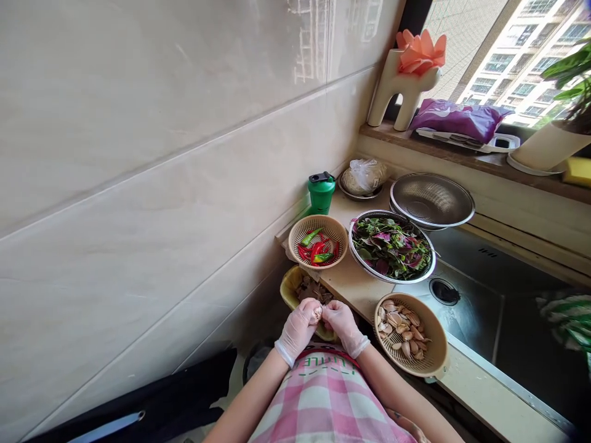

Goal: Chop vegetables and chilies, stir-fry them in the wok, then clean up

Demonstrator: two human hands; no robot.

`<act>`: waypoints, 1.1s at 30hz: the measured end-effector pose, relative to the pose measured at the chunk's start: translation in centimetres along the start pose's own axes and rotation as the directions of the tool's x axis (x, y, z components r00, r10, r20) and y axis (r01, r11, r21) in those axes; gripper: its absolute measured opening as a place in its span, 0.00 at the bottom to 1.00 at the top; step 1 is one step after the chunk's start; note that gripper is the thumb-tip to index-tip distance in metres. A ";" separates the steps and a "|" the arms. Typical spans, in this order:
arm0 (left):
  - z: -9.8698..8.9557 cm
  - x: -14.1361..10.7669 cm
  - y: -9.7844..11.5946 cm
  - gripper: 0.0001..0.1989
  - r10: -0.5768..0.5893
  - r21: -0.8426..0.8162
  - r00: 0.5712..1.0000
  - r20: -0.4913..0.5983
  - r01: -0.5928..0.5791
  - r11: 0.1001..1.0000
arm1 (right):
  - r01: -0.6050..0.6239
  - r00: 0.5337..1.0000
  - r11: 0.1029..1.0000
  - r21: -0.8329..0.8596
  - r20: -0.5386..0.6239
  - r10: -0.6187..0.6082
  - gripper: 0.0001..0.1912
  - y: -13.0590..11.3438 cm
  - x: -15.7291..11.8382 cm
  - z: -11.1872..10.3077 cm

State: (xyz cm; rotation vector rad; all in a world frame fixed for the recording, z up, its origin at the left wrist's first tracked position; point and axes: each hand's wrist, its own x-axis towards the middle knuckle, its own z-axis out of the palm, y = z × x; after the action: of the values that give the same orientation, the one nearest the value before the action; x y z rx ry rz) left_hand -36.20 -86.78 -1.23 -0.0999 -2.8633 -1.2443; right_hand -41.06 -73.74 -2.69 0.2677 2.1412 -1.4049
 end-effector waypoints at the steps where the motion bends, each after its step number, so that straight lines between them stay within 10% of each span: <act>1: -0.1 0.1 -0.1 0.16 -0.011 -0.006 1.000 -0.001 0.011 1.000 | 0.019 1.000 1.000 0.005 0.012 -0.019 0.06 -0.1 -0.1 -0.1; 14: -0.2 0.4 0.0 0.15 -0.029 -0.168 0.998 0.064 0.039 0.985 | 0.248 0.965 0.946 -0.211 -0.029 -0.260 0.05 -1.6 -1.1 -0.7; 29: 2.1 0.0 -2.2 0.23 -0.351 -0.698 0.924 0.153 0.352 0.623 | 0.147 0.979 0.977 -0.154 -0.115 -0.165 0.04 1.1 2.2 0.8; 33: 1.9 0.5 -2.1 0.23 -0.306 -0.637 0.939 0.157 0.333 0.695 | 0.152 0.977 0.975 -0.165 -0.122 -0.173 0.04 1.2 2.3 0.9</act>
State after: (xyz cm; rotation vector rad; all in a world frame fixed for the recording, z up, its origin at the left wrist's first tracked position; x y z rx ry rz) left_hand -36.79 -86.83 -4.04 0.3969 -2.3681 -2.2950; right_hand -42.08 -74.30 -5.17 0.1335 2.4181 -1.3325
